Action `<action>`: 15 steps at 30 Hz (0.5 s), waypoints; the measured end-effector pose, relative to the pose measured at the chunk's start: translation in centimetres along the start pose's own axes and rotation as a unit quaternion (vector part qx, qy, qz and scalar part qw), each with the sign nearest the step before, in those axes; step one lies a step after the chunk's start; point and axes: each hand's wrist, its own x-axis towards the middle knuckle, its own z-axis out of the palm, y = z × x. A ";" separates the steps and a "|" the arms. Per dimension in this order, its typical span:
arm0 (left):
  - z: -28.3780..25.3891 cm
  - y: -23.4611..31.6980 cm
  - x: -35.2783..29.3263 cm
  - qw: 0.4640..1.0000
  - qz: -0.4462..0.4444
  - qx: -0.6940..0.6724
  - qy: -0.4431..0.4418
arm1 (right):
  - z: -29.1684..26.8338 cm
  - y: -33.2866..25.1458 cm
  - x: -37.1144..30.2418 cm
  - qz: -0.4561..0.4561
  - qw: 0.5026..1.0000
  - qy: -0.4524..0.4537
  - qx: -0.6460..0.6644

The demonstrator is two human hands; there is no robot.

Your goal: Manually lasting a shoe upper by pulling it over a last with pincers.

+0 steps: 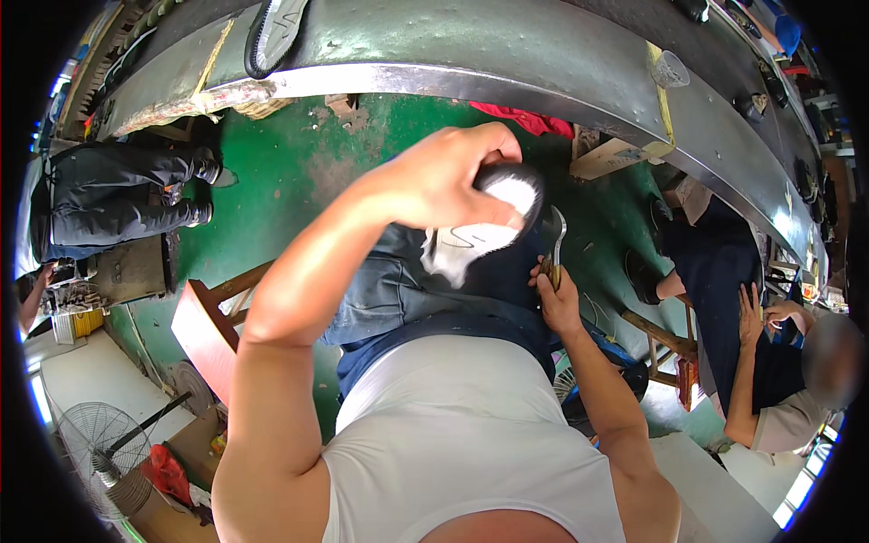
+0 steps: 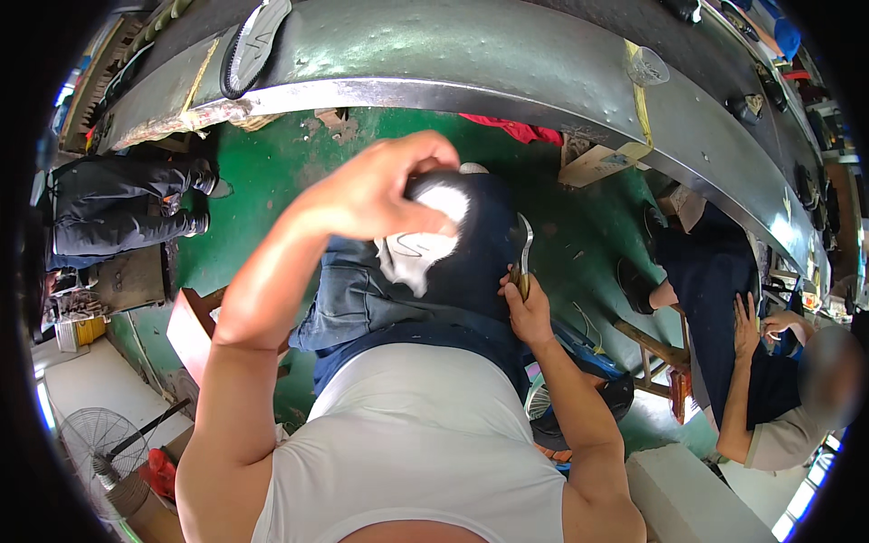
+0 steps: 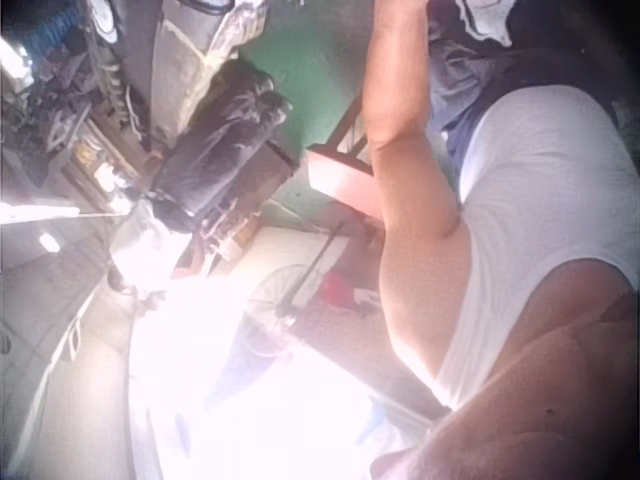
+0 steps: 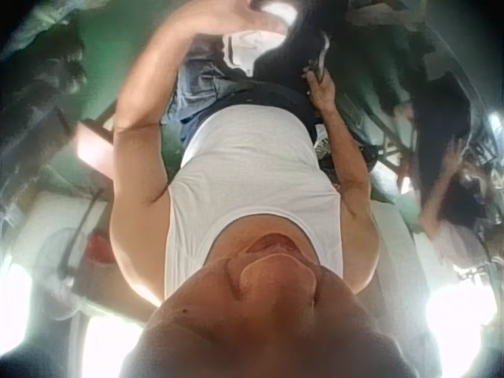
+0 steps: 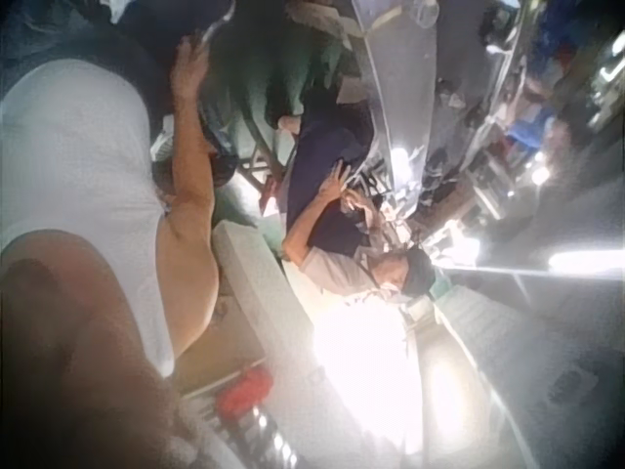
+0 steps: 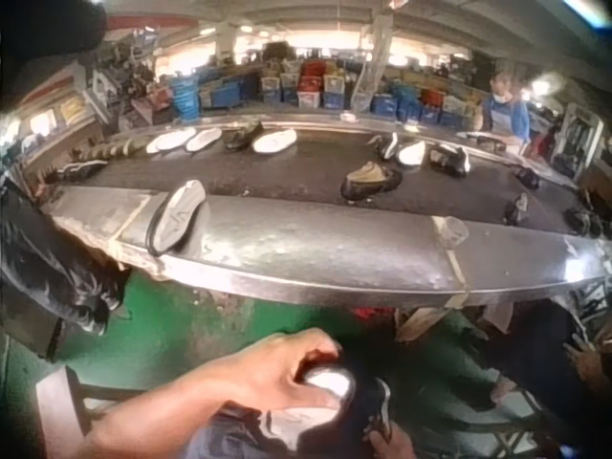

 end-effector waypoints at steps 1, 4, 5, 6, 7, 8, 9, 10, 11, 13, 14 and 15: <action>1.2 -1.5 1.3 0.999 -0.042 0.009 0.001 | -0.1 -0.3 0.0 0.012 1.000 -0.001 -0.028; 6.5 -9.0 3.2 0.958 -0.282 0.046 -0.023 | -1.0 -2.7 0.7 0.035 0.991 -0.035 -0.122; 8.5 -11.6 2.4 0.932 -0.362 -0.030 -0.023 | -1.4 -3.9 0.8 0.046 0.979 -0.069 -0.188; 10.9 -14.4 0.5 0.893 -0.368 -0.258 0.031 | -1.6 -5.3 0.9 0.045 0.979 -0.069 -0.186; 12.7 -16.1 -1.5 0.805 -0.354 -0.471 0.078 | -1.8 -6.8 0.9 -0.006 0.969 -0.100 -0.226; 13.5 -16.2 -3.1 0.785 -0.328 -0.517 0.094 | -1.9 -8.0 0.6 -0.052 0.955 -0.129 -0.263; 14.2 -15.6 -4.8 0.758 -0.306 -0.564 0.115 | -1.8 -9.1 0.2 -0.046 0.956 -0.130 -0.259; 14.6 -15.2 -6.0 0.758 -0.323 -0.557 0.101 | -1.5 -10.1 0.3 -0.034 0.939 -0.182 -0.291; 15.0 -14.9 -6.3 0.758 -0.323 -0.557 0.101 | -1.5 -10.8 0.9 -0.027 0.916 -0.232 -0.326; 16.0 -14.2 -6.8 0.827 -0.284 -0.463 0.145 | -1.0 -9.4 1.4 -0.104 0.908 -0.230 -0.334; 16.1 -13.9 -6.9 0.826 -0.284 -0.464 0.146 | -0.6 -9.4 1.7 -0.181 0.895 -0.226 -0.341; 16.2 -13.7 -6.9 0.848 -0.279 -0.425 0.151 | -0.5 -9.5 1.8 -0.181 0.894 -0.227 -0.341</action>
